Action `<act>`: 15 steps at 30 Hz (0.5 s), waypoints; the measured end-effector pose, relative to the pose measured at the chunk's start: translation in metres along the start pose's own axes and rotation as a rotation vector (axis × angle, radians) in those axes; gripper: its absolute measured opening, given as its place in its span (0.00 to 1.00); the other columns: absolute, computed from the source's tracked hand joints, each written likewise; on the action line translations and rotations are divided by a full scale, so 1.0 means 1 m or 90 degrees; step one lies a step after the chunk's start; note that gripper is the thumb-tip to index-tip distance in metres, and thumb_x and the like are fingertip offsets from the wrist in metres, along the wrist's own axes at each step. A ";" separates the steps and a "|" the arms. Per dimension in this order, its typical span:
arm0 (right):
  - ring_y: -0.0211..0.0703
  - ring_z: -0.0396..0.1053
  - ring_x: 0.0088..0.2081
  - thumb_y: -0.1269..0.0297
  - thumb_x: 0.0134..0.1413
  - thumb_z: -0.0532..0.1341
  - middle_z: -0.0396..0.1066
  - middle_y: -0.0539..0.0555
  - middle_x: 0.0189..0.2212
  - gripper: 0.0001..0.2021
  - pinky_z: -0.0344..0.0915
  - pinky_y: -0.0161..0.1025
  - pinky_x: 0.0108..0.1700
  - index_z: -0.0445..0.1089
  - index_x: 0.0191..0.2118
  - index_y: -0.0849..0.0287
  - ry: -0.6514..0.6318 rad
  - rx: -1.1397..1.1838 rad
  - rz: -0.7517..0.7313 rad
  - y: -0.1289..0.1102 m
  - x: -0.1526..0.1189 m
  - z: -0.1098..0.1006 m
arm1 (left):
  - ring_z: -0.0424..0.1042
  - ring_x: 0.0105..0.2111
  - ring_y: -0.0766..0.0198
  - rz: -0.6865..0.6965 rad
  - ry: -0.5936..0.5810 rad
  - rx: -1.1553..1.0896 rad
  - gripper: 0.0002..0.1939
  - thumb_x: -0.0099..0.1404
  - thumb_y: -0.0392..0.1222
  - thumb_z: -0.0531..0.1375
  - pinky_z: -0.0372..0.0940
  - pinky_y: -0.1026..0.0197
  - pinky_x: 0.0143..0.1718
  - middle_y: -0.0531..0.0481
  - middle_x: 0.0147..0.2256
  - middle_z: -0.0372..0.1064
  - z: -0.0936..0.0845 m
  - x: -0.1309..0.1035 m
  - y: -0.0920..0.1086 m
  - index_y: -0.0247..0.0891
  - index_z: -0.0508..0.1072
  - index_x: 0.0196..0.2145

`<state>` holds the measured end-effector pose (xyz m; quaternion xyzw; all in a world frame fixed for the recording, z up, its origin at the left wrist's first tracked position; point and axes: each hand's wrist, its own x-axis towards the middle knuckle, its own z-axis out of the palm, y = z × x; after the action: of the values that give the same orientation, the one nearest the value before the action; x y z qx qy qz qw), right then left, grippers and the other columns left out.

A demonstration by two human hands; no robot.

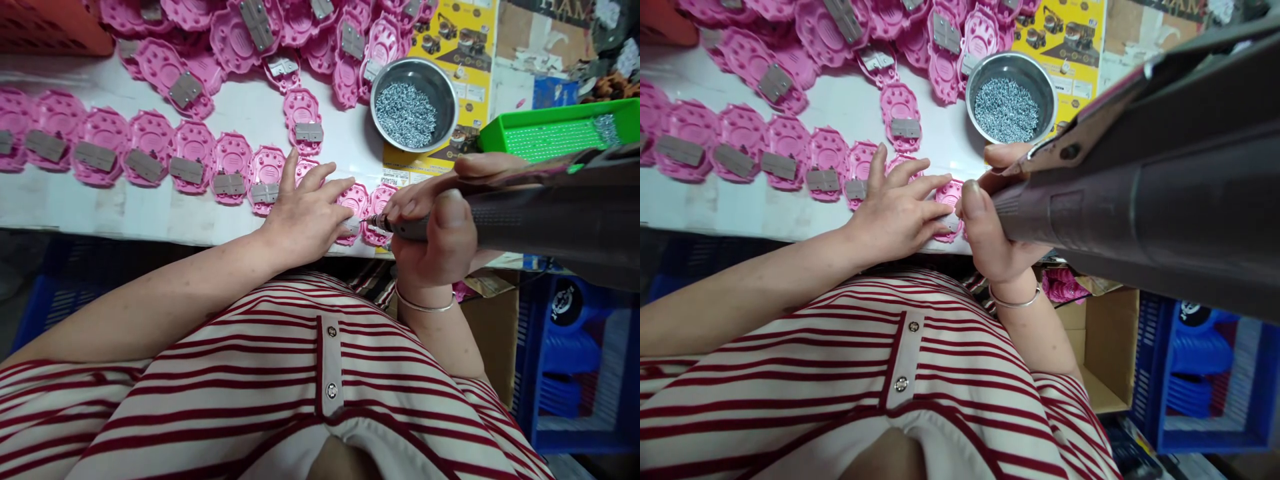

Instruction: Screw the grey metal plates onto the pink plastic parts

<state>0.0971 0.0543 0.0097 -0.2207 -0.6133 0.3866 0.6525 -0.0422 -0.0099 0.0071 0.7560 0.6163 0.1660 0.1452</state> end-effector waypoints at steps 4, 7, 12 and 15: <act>0.31 0.61 0.20 0.44 0.53 0.61 0.67 0.45 0.31 0.15 0.64 0.35 0.21 0.66 0.44 0.40 -0.005 -0.089 -0.012 0.009 0.002 0.000 | 0.55 0.66 0.38 0.004 0.000 0.002 0.10 0.69 0.43 0.60 0.30 0.24 0.68 0.46 0.61 0.67 0.000 0.001 0.000 0.43 0.82 0.42; 0.34 0.63 0.23 0.41 0.52 0.61 0.67 0.45 0.32 0.17 0.65 0.37 0.22 0.64 0.44 0.41 -0.004 -0.074 -0.048 0.021 0.003 -0.001 | 0.56 0.66 0.39 0.009 0.002 0.002 0.11 0.69 0.43 0.59 0.30 0.24 0.68 0.47 0.60 0.68 0.001 0.001 0.000 0.45 0.82 0.43; 0.36 0.63 0.21 0.47 0.56 0.60 0.69 0.46 0.32 0.12 0.67 0.42 0.23 0.65 0.44 0.41 -0.079 -0.045 -0.030 0.030 0.003 -0.005 | 0.59 0.64 0.43 0.011 0.016 0.010 0.10 0.69 0.43 0.59 0.32 0.25 0.68 0.51 0.58 0.71 0.004 0.001 -0.001 0.48 0.81 0.41; 0.33 0.60 0.18 0.50 0.55 0.62 0.71 0.45 0.33 0.13 0.64 0.40 0.19 0.64 0.45 0.41 -0.081 -0.015 -0.028 0.030 0.004 -0.007 | 0.59 0.64 0.42 0.015 0.010 0.014 0.10 0.69 0.42 0.59 0.32 0.24 0.68 0.51 0.58 0.71 0.004 0.002 -0.002 0.47 0.81 0.41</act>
<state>0.0967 0.0763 -0.0117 -0.1897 -0.6626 0.3783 0.6179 -0.0416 -0.0077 0.0034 0.7635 0.6102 0.1671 0.1299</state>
